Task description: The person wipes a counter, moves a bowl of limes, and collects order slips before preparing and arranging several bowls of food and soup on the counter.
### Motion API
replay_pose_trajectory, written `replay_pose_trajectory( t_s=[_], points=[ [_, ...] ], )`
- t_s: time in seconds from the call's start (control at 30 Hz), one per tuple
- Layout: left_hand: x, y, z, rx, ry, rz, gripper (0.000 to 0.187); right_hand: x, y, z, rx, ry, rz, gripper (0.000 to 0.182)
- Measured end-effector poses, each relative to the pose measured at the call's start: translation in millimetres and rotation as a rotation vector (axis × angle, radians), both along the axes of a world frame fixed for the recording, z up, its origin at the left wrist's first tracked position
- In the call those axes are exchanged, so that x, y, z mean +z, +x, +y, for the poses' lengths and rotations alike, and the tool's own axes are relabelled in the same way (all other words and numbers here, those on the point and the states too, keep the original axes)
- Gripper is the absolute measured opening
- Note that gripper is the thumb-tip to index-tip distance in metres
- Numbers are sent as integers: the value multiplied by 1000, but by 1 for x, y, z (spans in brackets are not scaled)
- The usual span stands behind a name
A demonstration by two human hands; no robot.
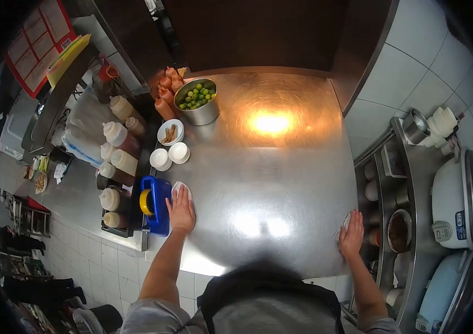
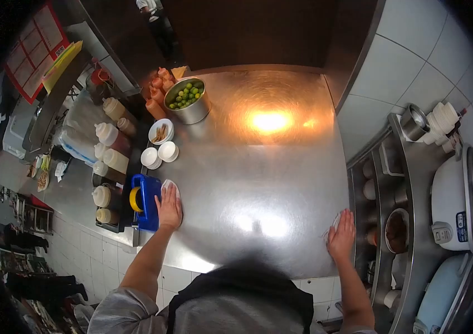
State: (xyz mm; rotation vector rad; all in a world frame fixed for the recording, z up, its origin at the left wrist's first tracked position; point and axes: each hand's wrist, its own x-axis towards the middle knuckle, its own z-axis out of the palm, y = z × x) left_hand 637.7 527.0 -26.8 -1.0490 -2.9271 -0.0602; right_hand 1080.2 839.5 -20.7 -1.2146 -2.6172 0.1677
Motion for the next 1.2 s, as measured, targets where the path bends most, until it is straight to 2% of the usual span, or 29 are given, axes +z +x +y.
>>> replay_pose_trajectory(
  t_s=[0.13,0.27,0.37,0.47,0.53,0.6,0.73,1.0,1.1,1.2],
  points=[
    [1,18,-14,-13,18,15,49,5,16,-27,-65,-55,-8,62],
    [1,57,-8,28,21,-22,51,0,-5,-51,-133,-37,-42,64],
    [1,92,1,-24,44,-39,52,-3,-41,-79,38,-83,-38,64],
    [9,138,22,-188,-10,-173,53,2,-90,-112,210,-126,-51,60],
    [12,166,41,-334,-41,-260,53,4,-124,-131,382,-258,30,56],
    [10,175,59,-485,14,-279,53,-7,-155,-142,566,-206,138,58],
    [6,135,103,-465,58,-224,53,-3,-212,-124,484,-164,155,56],
    [-7,22,216,-400,173,-90,53,-21,-333,-17,363,-11,181,52],
    [-14,-17,240,-320,200,-34,51,-18,-352,20,306,12,187,52],
    [-23,-56,223,-221,189,48,48,-38,-323,72,175,86,132,54]
  ],
)
